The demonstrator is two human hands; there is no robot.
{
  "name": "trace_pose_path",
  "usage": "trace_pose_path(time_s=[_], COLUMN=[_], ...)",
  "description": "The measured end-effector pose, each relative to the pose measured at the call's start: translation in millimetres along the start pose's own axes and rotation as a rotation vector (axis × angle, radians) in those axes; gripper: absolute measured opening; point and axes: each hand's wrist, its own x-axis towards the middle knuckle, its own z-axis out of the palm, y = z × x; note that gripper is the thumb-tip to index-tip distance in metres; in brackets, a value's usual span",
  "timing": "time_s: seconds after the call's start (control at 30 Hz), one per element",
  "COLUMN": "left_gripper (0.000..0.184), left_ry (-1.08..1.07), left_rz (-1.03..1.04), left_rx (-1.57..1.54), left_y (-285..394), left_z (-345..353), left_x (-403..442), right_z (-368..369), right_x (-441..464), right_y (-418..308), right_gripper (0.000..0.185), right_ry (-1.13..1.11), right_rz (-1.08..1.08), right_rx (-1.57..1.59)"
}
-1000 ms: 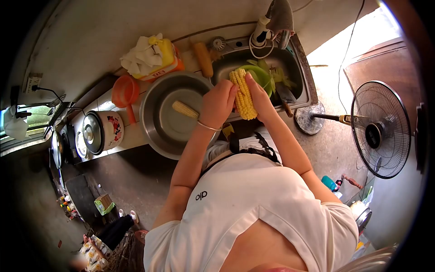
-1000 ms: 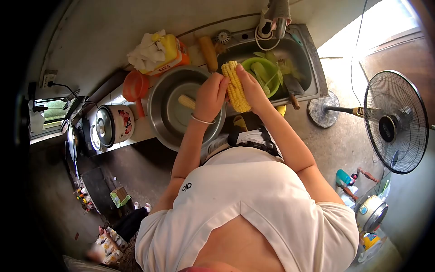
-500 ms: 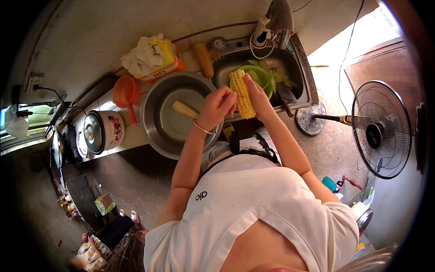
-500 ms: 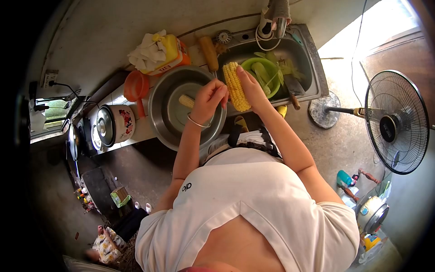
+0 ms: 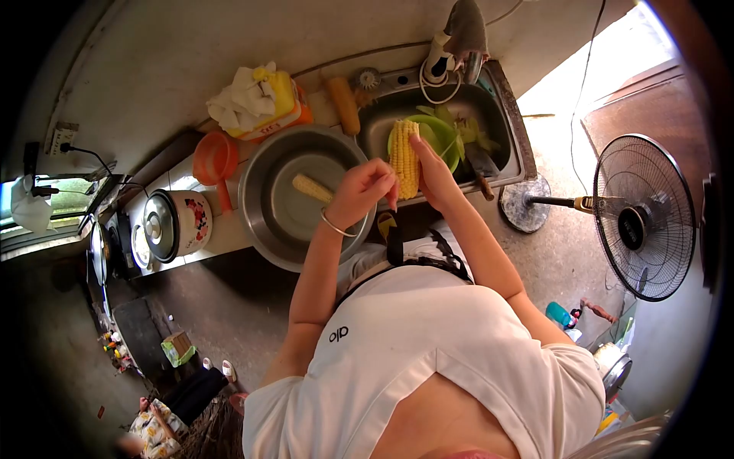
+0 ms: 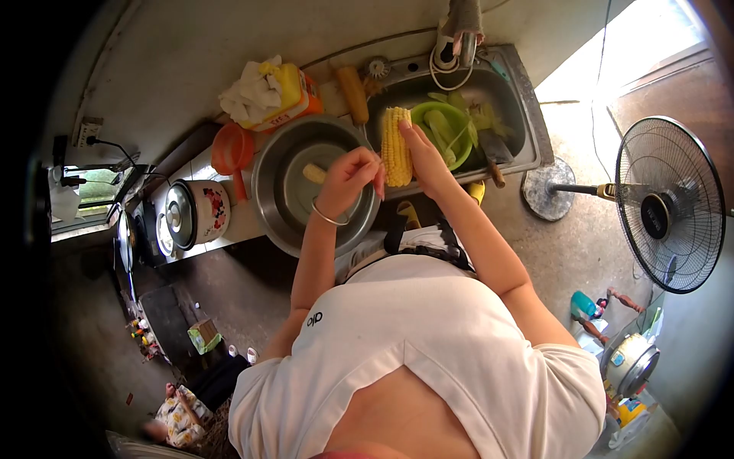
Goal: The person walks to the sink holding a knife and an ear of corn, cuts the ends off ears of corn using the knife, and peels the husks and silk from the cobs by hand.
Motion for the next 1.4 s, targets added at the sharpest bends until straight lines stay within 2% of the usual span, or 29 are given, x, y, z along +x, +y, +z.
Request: trace_pose_path(time_s=[0.13, 0.2, 0.33, 0.53, 0.7, 0.77, 0.83, 0.9, 0.97, 1.0, 1.07, 1.1, 1.2, 1.33, 1.4], left_gripper=[0.018, 0.017, 0.013, 0.014, 0.011, 0.012, 0.015, 0.021, 0.028, 0.028, 0.032, 0.032, 0.034, 0.028, 0.02], left_ry=[0.013, 0.165, 0.231, 0.27, 0.235, 0.232, 0.206, 0.261, 0.301, 0.295, 0.466, 0.46, 0.475, 0.463, 0.473], left_rz=[0.052, 0.102, 0.2, 0.346, 0.504, 0.507, 0.331, 0.031, 0.011, 0.015, 0.071, 0.054, 0.187, 0.213, 0.209], left_rx=[-0.089, -0.072, -0.018, 0.198, 0.362, 0.362, 0.198, 0.367, 1.117, 1.119, 0.737, 0.734, 0.888, 1.045, 0.696], left_y=[4, 4, 10, 47, 78, 73, 50, -10, -79, -79, -79, -78, -49, -25, -14], left_z=[-5, -7, -19, -37, -51, -59, -69, -94, -116, -114, -107, -104, -95, -72, -49], left_x=[-4, -5, -3, 5, 27, 43, 65, 108, 126, 132, 137, 134, 129, 110, 95], right_z=[-6, -10, -19, -60, -96, -111, -118, -120, -121, -123, -126, -126, -124, -118, -105], right_x=[-1, -2, -3, -2, -14, -20, -27, -30, -33, -32, -33, -37, -29, -23, -25], right_y=[-2, -3, -7, -12, -26, -27, -27, -27, -24, -24, -20, -17, -16, -13, -16], right_gripper=[0.041, 0.044, 0.047, 0.047, 0.047, 0.047, 0.046, 0.045, 0.044, 0.044, 0.043, 0.043, 0.045, 0.046, 0.048], right_ry=[0.0, 0.008, -0.017, 0.025, 0.188, 0.194, 0.247, 0.269, 0.299, 0.302, 0.25, 0.263, 0.264, 0.256, 0.153], right_rz=[0.014, 0.035, 0.05, -0.062, -0.198, -0.218, -0.229, -0.23, -0.227, -0.233, -0.222, -0.211, -0.17, -0.156, -0.137], right_rx=[0.068, 0.111, 0.217, 0.321, 0.315, 0.326, 0.344, 0.348, 0.354, 0.357, 0.355, 0.36, 0.37, 0.381, 0.354])
